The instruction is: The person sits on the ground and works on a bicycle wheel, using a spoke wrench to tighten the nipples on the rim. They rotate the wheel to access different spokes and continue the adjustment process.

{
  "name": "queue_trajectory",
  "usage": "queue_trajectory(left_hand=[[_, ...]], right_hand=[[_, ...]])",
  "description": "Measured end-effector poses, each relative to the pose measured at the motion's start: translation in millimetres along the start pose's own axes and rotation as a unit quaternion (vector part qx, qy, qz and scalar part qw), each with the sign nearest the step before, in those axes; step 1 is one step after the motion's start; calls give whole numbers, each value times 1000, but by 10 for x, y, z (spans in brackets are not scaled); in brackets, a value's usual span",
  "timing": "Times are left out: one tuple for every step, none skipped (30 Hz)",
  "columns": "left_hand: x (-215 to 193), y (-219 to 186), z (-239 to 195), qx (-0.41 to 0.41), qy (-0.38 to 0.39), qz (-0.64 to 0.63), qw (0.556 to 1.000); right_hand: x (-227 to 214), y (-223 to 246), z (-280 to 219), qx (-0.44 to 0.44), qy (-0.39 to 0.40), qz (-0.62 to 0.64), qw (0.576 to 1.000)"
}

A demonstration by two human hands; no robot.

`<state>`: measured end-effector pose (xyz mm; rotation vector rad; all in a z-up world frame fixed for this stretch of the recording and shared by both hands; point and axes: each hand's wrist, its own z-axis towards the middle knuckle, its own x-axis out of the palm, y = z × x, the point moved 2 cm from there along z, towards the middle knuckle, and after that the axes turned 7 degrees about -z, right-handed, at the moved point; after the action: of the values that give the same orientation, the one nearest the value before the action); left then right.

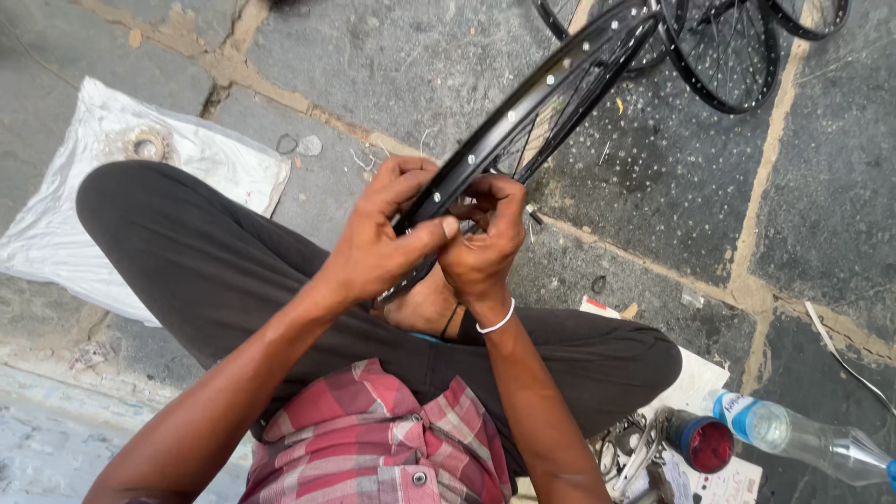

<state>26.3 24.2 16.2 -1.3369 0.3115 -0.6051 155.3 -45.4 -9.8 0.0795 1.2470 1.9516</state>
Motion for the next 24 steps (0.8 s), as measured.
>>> queue_trajectory(left_hand=[[51,-19,10,-2,-28,26,999],[106,-27,-59,-17,-56,48,997],[130,-36,-104,-13,-50,56,997],[119,-43,-80,-1,-46,68,997],[87,-47,-45,12,-43,79,996],[41,-54,-15,42,-11,69,997],[-19,-48,37,72,21,59,995],[-10,-42,-40,86,54,42,994],[36,-27,-131,69,32,41,996],[91,-15,-108,69,10,45,997],[132,-21,-88,69,-12,48,996],[166,-30,-65,59,-46,71,995],[209,-42,-83,49,-80,94,991],[213,-43,-162,26,-118,118,986],[171,-20,-152,44,-73,89,992],[97,19,-107,59,-28,59,996],[59,40,-100,74,18,28,997],[49,37,-92,85,26,14,996],[56,24,-81,95,34,0,995],[63,12,-50,107,47,-16,993],[73,-6,-57,95,27,-5,995],[101,-35,-82,85,6,6,996],[118,-48,-73,75,-15,17,997],[127,-27,-86,29,-39,25,999]], right_hand=[[50,17,84,18,-6,13,1000],[59,58,54,32,-37,-30,998],[84,92,9,46,-67,-72,994],[113,95,29,52,-99,-111,988],[101,127,14,-4,-86,-114,990],[40,177,-74,-55,-70,-118,989],[-1,187,-127,-106,-52,-122,986],[-64,119,-156,-81,-48,-99,991],[-100,5,-109,-55,-44,-77,995],[-94,-80,-19,-45,-48,-51,997],[-96,-83,-37,-28,-53,-74,995],[-73,-99,-16,-19,-59,-95,993],[-33,-118,-14,-10,-66,-116,991],[56,-92,-147,0,-97,-62,993],[189,-57,-314,9,-128,-8,992],[240,-50,-458,20,-158,43,986],[208,-54,-539,5,-136,-23,990],[152,-64,-545,-16,-121,-87,989],[77,-63,-512,-37,-105,-151,982],[-40,-89,-396,-50,-50,-123,990],[-209,-112,-218,-64,5,-96,993],[-326,-114,-26,-81,60,-68,993],[-399,-108,143,-96,124,-62,986],[-502,-94,232,-102,193,-54,974]])
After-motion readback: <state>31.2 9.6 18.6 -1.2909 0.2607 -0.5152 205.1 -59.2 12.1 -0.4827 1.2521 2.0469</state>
